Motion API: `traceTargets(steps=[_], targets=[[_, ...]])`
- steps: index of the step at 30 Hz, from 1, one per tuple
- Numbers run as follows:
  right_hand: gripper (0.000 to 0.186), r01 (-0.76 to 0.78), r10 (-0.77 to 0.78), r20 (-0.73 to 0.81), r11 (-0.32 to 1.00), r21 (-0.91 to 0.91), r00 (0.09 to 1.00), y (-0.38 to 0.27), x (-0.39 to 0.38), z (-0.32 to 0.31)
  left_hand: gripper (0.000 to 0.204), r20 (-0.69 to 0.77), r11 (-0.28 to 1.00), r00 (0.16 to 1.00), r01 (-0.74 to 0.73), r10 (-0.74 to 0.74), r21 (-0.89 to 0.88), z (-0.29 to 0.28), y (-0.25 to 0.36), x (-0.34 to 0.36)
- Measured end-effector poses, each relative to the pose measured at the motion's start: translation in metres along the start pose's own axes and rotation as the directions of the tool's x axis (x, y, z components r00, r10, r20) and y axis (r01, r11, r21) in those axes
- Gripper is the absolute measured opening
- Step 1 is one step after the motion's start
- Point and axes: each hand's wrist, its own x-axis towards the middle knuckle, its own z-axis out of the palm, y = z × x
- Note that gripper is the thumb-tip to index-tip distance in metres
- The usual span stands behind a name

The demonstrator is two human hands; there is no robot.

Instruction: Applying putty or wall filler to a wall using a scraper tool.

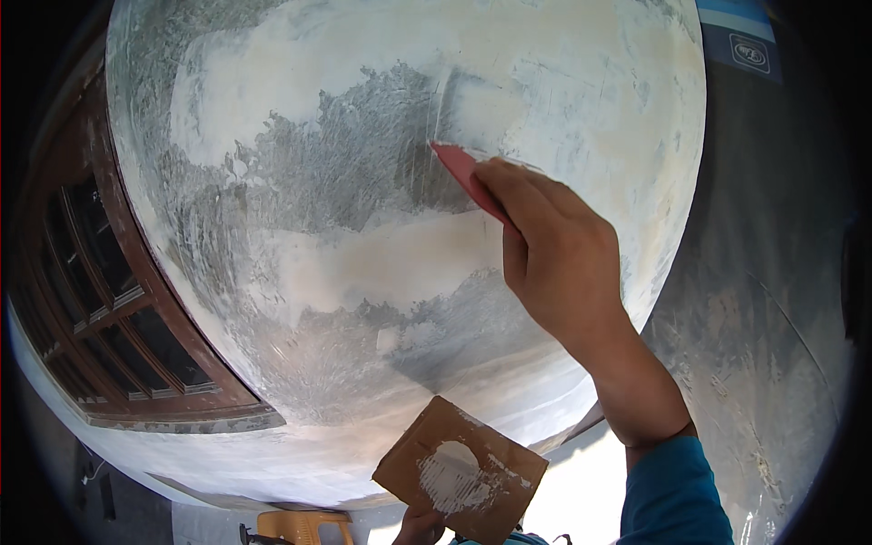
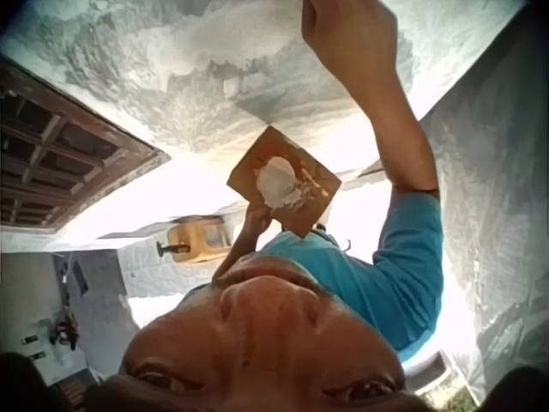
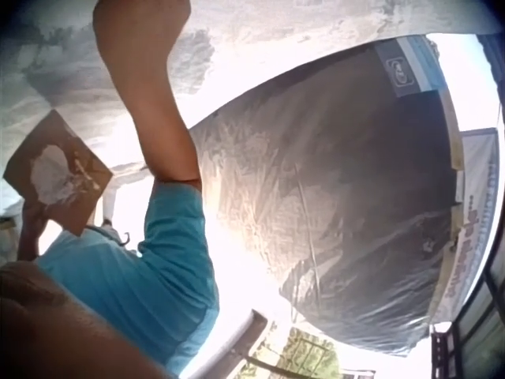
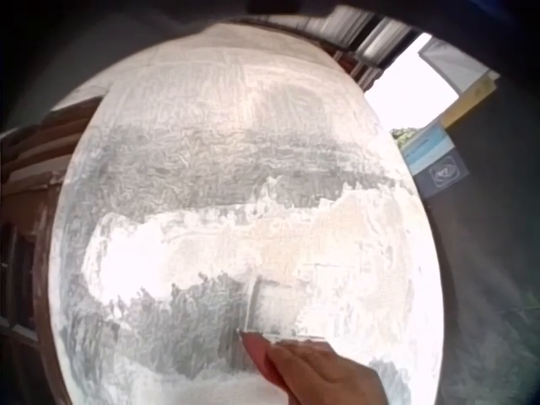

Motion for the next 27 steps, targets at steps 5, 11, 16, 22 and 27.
traceTargets(steps=[5, 11, 16, 22, 27], targets=[[0.011, 0.087, -0.115, -0.106, 0.968, -0.236, 0.988, 0.026, 0.077, -0.001, 0.073, 0.086, 1.0, 0.996, 0.018, -0.02, 0.026, -0.012, -0.01, -0.003], [0.037, 0.203, -0.187, 0.157, 0.975, -0.087, 0.97, -0.02, -0.06, 0.027, 0.073, 0.04, 1.0, 0.999, 0.02, -0.02, -0.005, -0.004, -0.01, 0.0], [0.036, -0.074, 0.064, 0.223, 0.996, 0.039, 0.973, -0.008, -0.021, -0.029, 0.074, 0.072, 1.0, 0.997, 0.01, -0.01, 0.001, -0.004, 0.009, -0.004], [0.044, 0.034, -0.048, -0.083, 0.988, -0.152, 0.995, 0.06, -0.002, -0.018, 0.057, 0.052, 0.985, 0.996, -0.081, 0.074, 0.153, -0.026, -0.018, 0.003], [0.045, 0.355, -0.383, -0.04, 0.885, -0.301, 0.923, 0.088, -0.007, 0.006, 0.041, 0.049, 0.926, 0.983, -0.184, 0.178, 0.329, -0.044, -0.023, 0.012]])
